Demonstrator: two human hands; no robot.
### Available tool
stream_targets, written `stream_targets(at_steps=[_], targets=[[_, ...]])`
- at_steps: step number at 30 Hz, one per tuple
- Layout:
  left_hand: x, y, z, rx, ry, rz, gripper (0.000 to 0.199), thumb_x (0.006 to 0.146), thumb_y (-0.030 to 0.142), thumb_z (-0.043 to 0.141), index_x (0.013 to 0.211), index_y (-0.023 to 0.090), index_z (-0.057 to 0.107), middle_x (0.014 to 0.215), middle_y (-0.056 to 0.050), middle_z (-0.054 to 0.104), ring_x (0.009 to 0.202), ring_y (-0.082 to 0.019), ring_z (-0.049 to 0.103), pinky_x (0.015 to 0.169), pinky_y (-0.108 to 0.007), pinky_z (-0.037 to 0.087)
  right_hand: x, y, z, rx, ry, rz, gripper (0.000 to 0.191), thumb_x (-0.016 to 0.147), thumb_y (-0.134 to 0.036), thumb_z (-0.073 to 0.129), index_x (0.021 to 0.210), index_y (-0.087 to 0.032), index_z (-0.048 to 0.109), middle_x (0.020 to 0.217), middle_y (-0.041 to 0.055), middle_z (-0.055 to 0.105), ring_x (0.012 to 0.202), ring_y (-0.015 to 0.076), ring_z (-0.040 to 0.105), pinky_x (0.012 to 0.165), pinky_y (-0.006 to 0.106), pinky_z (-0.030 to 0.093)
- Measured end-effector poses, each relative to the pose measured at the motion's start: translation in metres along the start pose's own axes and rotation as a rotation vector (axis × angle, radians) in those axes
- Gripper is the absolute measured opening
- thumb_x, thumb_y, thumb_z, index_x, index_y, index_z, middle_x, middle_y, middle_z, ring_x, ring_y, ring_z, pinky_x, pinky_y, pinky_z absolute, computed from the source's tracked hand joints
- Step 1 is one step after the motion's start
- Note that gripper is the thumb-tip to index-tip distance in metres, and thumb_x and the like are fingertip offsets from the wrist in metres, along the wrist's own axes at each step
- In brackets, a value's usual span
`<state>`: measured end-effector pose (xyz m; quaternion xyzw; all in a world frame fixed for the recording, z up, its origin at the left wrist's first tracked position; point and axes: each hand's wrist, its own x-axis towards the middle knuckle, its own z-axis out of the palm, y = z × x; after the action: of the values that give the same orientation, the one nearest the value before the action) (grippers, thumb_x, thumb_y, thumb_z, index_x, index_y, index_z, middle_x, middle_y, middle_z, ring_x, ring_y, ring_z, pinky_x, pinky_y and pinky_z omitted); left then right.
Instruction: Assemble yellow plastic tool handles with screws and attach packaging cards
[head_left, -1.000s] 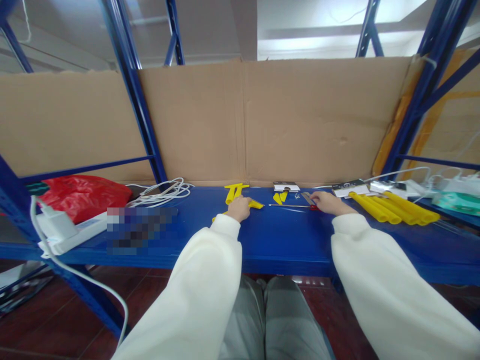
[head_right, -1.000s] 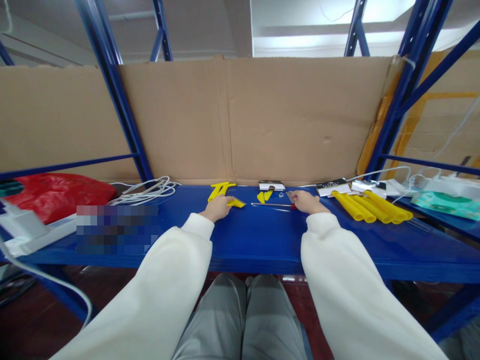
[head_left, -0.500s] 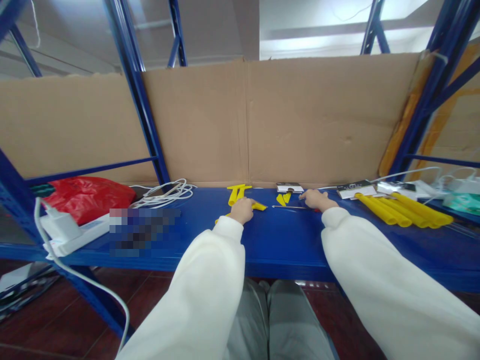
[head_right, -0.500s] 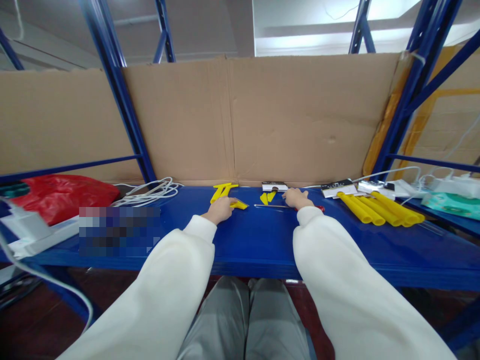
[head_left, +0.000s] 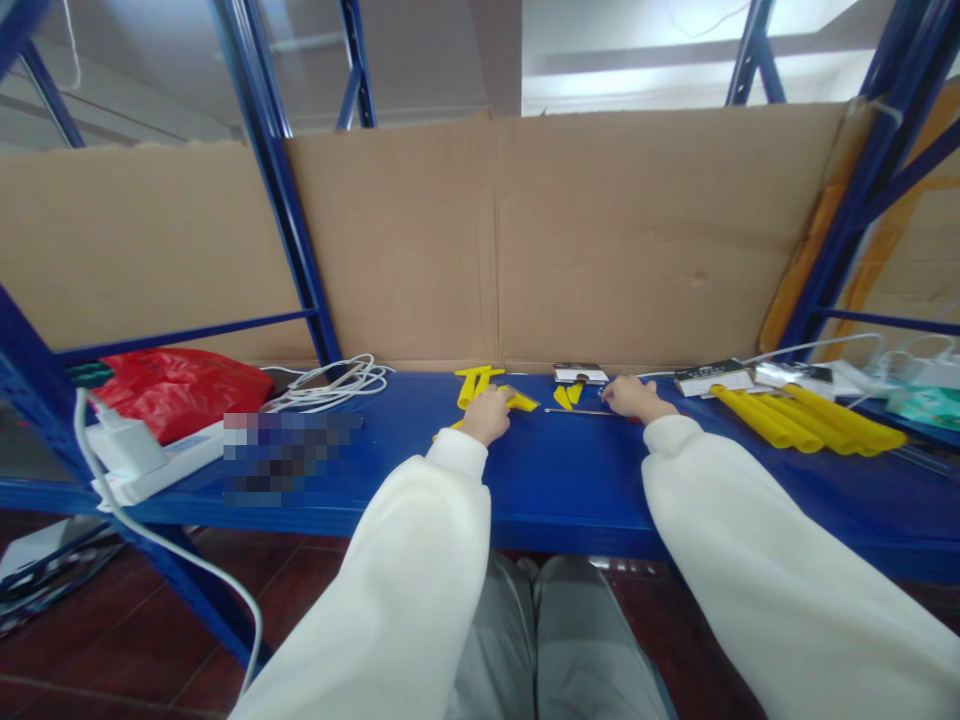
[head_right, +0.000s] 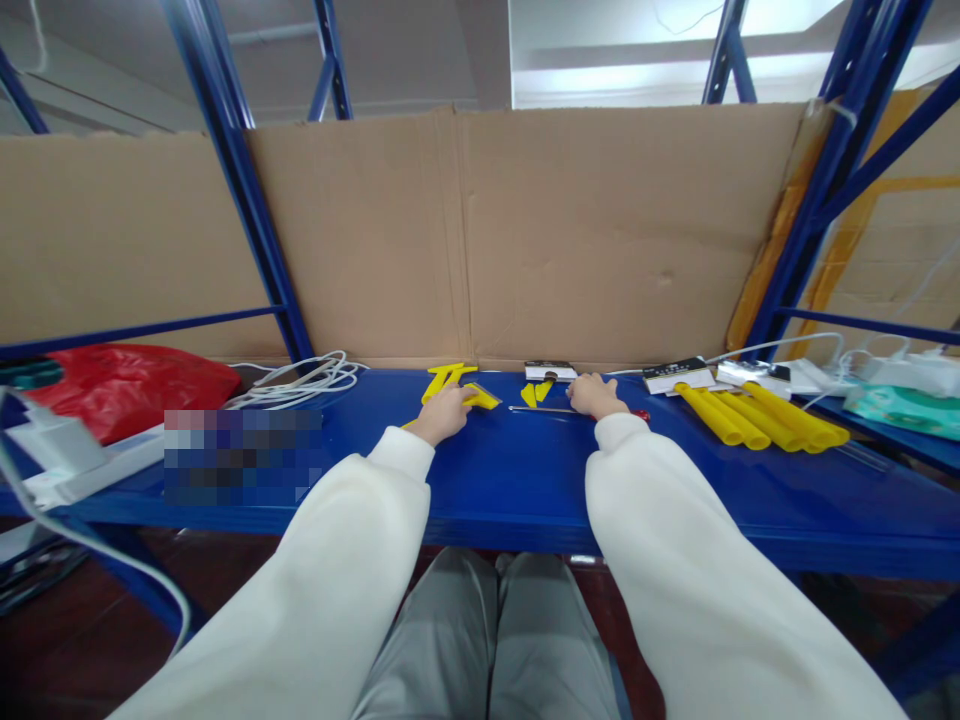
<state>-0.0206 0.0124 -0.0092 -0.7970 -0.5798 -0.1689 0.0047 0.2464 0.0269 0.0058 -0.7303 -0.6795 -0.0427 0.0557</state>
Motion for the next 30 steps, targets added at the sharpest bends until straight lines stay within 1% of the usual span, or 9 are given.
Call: stream_targets(at_steps=[6, 9, 14, 19, 21, 23, 26, 28, 30], targets=[[-0.002, 0.003, -0.001, -0.005, 0.009, 0.098, 0.044, 0.094, 0.016, 0.052, 0.135, 0.028, 0.064, 0.132, -0.009, 0.062, 0.122, -0.024, 0.059, 0.106, -0.035, 0.045, -0.004, 0.000, -0.001, 0.056, -0.005, 0.017, 0.030, 0.086, -0.016, 0.050, 0.094, -0.025, 0.078, 0.119, 0.0099, 0.072, 0.122, 0.0326, 0.058, 0.101, 0.055, 0.044], [-0.002, 0.004, 0.000, -0.033, 0.029, 0.138, 0.044, 0.094, 0.017, 0.052, 0.135, 0.028, 0.064, 0.133, -0.009, 0.062, 0.124, -0.024, 0.059, 0.107, -0.036, 0.045, -0.002, 0.000, 0.001, 0.097, -0.012, 0.055, 0.027, 0.084, -0.017, 0.053, 0.091, -0.025, 0.078, 0.112, 0.0101, 0.074, 0.119, 0.0327, 0.060, 0.101, 0.055, 0.045], [0.001, 0.002, 0.002, -0.032, 0.036, 0.204, 0.042, 0.095, 0.019, 0.051, 0.135, 0.027, 0.064, 0.129, -0.009, 0.063, 0.123, -0.024, 0.060, 0.105, -0.036, 0.045, 0.004, 0.002, 0.007, 0.125, -0.010, 0.115, 0.022, 0.079, -0.018, 0.058, 0.089, -0.023, 0.078, 0.111, 0.0111, 0.073, 0.119, 0.0328, 0.061, 0.100, 0.052, 0.048], [0.002, 0.001, 0.002, -0.037, 0.041, 0.242, 0.044, 0.095, 0.018, 0.053, 0.137, 0.026, 0.063, 0.127, -0.010, 0.064, 0.119, -0.025, 0.062, 0.102, -0.036, 0.048, 0.006, 0.005, 0.010, 0.122, 0.012, 0.108, 0.017, 0.079, -0.019, 0.060, 0.080, -0.024, 0.076, 0.106, 0.0106, 0.074, 0.118, 0.0335, 0.060, 0.099, 0.052, 0.049], [0.002, 0.002, 0.002, -0.034, 0.041, 0.262, 0.045, 0.095, 0.017, 0.053, 0.138, 0.024, 0.062, 0.128, -0.011, 0.065, 0.119, -0.025, 0.063, 0.103, -0.035, 0.048, 0.005, 0.004, 0.008, 0.167, 0.029, 0.092, 0.016, 0.079, -0.018, 0.060, 0.077, -0.023, 0.075, 0.104, 0.0100, 0.075, 0.118, 0.0328, 0.061, 0.099, 0.049, 0.049], [0.001, 0.003, 0.002, -0.027, 0.049, 0.287, 0.045, 0.095, 0.016, 0.052, 0.139, 0.022, 0.062, 0.127, -0.011, 0.067, 0.120, -0.024, 0.062, 0.105, -0.035, 0.046, 0.004, 0.000, 0.007, 0.271, 0.042, 0.037, 0.016, 0.080, -0.018, 0.059, 0.078, -0.021, 0.075, 0.101, 0.0092, 0.075, 0.111, 0.0294, 0.064, 0.096, 0.042, 0.051], [0.000, 0.006, 0.001, -0.009, 0.066, 0.320, 0.044, 0.095, 0.015, 0.052, 0.137, 0.023, 0.063, 0.125, -0.010, 0.069, 0.122, -0.024, 0.060, 0.107, -0.036, 0.045, 0.002, -0.013, 0.006, 0.476, 0.078, -0.132, 0.015, 0.082, -0.019, 0.058, 0.079, -0.018, 0.073, 0.095, 0.0082, 0.075, 0.096, 0.0235, 0.068, 0.090, 0.033, 0.051], [-0.002, 0.008, 0.000, 0.002, 0.071, 0.335, 0.044, 0.094, 0.014, 0.051, 0.135, 0.024, 0.064, 0.123, -0.009, 0.070, 0.122, -0.024, 0.060, 0.107, -0.037, 0.045, 0.000, -0.025, 0.006, 0.587, 0.117, -0.284, 0.014, 0.081, -0.018, 0.058, 0.076, -0.018, 0.070, 0.094, 0.0068, 0.075, 0.093, 0.0211, 0.067, 0.091, 0.031, 0.050], [-0.003, 0.010, -0.002, 0.010, 0.072, 0.347, 0.044, 0.094, 0.013, 0.051, 0.135, 0.024, 0.064, 0.121, -0.009, 0.070, 0.120, -0.024, 0.060, 0.106, -0.038, 0.045, -0.002, -0.037, 0.008, 0.648, 0.145, -0.416, 0.014, 0.080, -0.017, 0.056, 0.073, -0.019, 0.068, 0.092, 0.0051, 0.073, 0.092, 0.0197, 0.066, 0.091, 0.030, 0.049]])
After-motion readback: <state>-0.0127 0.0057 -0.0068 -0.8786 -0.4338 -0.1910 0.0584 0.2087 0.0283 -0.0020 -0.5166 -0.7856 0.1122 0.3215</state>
